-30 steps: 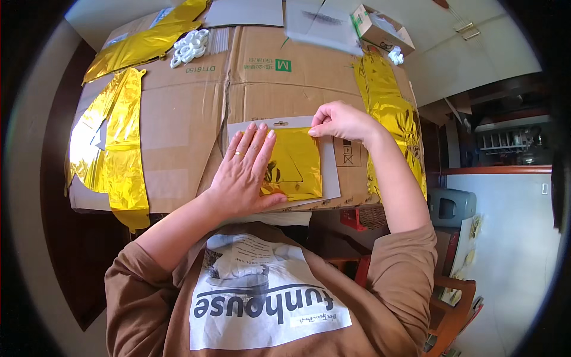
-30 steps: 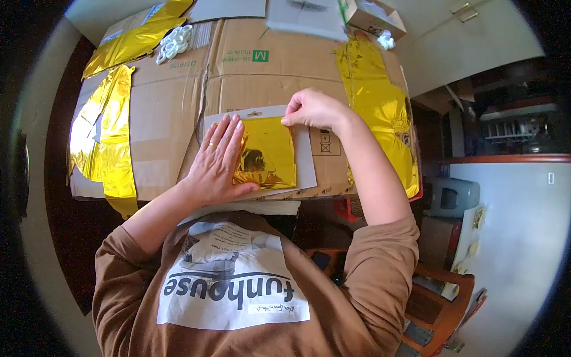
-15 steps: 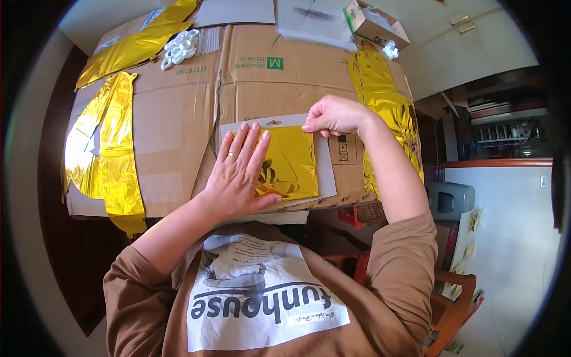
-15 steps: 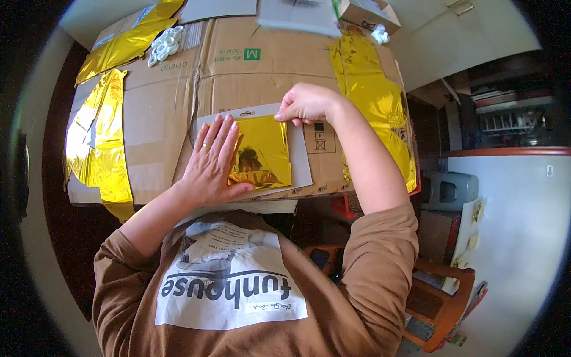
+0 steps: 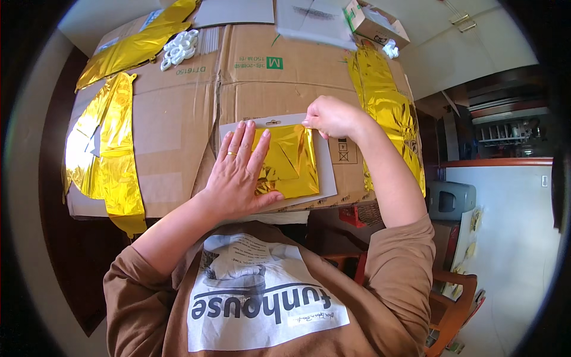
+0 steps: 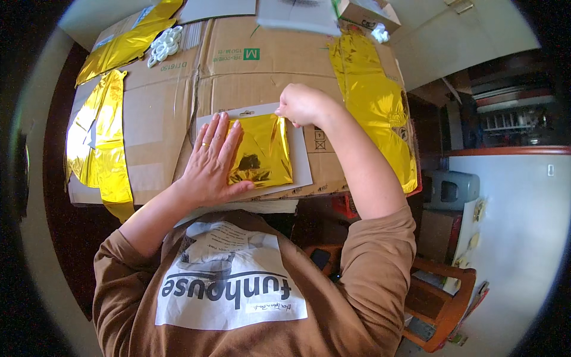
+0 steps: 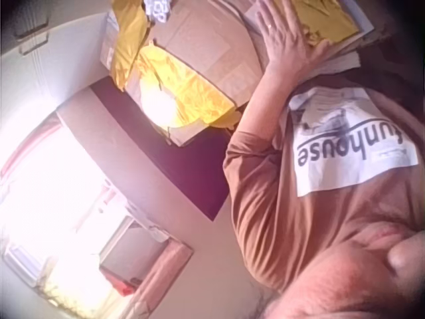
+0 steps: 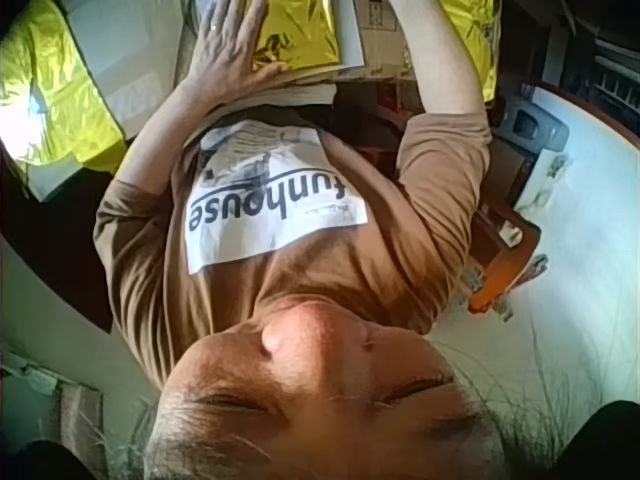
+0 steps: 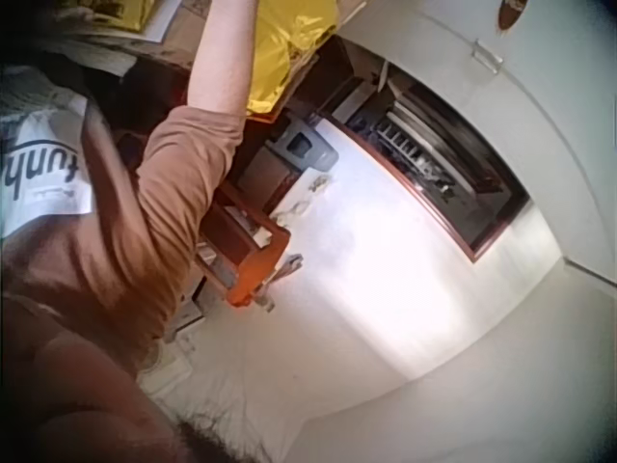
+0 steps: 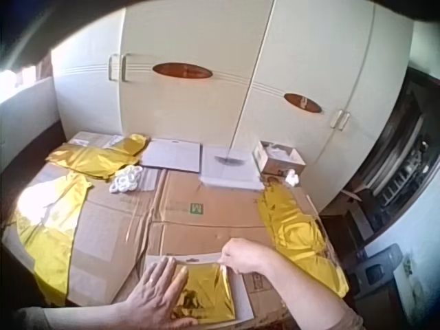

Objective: The recorder is folding and flattening gold-colored foil packets at a workstation.

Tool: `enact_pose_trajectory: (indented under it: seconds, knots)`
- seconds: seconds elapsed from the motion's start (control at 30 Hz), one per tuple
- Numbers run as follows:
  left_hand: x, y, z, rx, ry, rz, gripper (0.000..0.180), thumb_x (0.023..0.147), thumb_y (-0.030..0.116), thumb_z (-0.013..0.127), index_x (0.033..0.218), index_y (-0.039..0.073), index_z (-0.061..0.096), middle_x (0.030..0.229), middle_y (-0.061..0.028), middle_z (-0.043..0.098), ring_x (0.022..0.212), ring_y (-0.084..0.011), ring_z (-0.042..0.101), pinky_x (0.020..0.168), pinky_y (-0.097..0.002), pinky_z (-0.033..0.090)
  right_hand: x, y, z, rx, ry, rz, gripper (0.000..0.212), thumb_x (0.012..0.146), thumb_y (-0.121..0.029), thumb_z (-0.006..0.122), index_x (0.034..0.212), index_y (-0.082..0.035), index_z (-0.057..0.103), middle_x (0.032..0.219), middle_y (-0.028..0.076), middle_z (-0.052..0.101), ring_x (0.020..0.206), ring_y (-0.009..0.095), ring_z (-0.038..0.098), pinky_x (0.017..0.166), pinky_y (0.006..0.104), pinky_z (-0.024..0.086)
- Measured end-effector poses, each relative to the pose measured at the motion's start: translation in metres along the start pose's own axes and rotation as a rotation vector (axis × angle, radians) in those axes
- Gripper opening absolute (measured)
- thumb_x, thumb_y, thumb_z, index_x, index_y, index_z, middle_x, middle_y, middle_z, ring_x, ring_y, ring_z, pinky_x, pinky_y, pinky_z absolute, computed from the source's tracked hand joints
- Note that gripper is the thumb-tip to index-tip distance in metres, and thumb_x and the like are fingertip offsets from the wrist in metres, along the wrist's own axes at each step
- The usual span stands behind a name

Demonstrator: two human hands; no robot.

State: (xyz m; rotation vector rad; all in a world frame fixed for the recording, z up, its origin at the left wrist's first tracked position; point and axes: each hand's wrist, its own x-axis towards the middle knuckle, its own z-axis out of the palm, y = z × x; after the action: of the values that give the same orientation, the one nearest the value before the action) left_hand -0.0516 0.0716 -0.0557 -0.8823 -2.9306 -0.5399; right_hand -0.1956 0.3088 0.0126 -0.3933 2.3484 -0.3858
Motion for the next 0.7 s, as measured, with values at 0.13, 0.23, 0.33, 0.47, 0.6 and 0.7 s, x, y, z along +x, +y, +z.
enact_pose_trajectory:
  seconds: [0.13,0.23,0.33,0.47,0.6,0.7]
  knots:
    - [0.003,0.001,-0.007,-0.121,-0.008,-0.036,0.114,0.086,0.078,0.053,0.161,-0.001,0.017,0.163,-0.0337,0.016,0.154,-0.0476,0.01,0.125,-0.0555,0.009,0.002,0.005,0.005,0.017,0.043,-0.019,0.028,0.101,-0.024,0.061,0.091,0.0,0.07,0.064,0.006,0.065,0.058,0.015,0.06,0.059,0.0351,0.049]
    - [0.007,0.007,-0.009,-0.106,0.004,-0.051,0.113,0.088,0.079,0.051,0.159,-0.003,0.021,0.163,-0.033,0.017,0.154,-0.0475,0.012,0.125,-0.055,0.01,-0.001,0.01,0.005,0.118,0.042,-0.019,0.028,0.102,-0.024,0.061,0.092,0.0,0.071,0.064,0.004,0.065,0.058,0.013,0.059,0.058,0.0333,0.048]
    - [0.004,0.009,0.0,0.012,0.03,-0.035,0.112,0.088,0.079,0.049,0.157,-0.005,0.024,0.164,-0.0319,0.019,0.154,-0.0473,0.013,0.124,-0.0555,0.011,-0.006,0.012,0.005,0.267,0.02,0.034,0.027,0.102,-0.025,0.06,0.095,-0.001,0.071,0.064,0.001,0.064,0.056,0.01,0.056,0.055,0.0297,0.045]
    - [0.001,0.009,0.008,0.085,0.051,-0.031,0.113,0.088,0.08,0.047,0.157,-0.007,0.026,0.164,-0.0303,0.02,0.155,-0.0468,0.013,0.124,-0.0564,0.01,-0.007,0.021,0.006,0.47,-0.036,0.064,0.025,0.103,-0.024,0.06,0.103,-0.001,0.071,0.064,0.0,0.063,0.051,0.005,0.05,0.049,0.0227,0.04]
    - [0.003,0.01,0.008,0.075,0.042,-0.033,0.112,0.088,0.081,0.045,0.157,-0.006,0.025,0.164,-0.0302,0.02,0.155,-0.046,0.011,0.125,-0.0558,0.008,-0.005,0.044,0.008,0.756,-0.121,-0.019,0.024,0.102,-0.021,0.061,0.108,0.001,0.068,0.067,0.001,0.064,0.048,0.002,0.048,0.045,0.0174,0.037]
    - [0.002,0.01,0.007,0.08,0.03,-0.038,0.113,0.088,0.081,0.045,0.157,-0.006,0.025,0.165,-0.0299,0.019,0.156,-0.0452,0.01,0.125,-0.0553,0.007,-0.003,0.053,0.009,0.825,-0.166,-0.079,0.022,0.1,-0.018,0.062,0.11,0.001,0.068,0.071,0.002,0.066,0.048,0.002,0.049,0.045,0.0162,0.037]
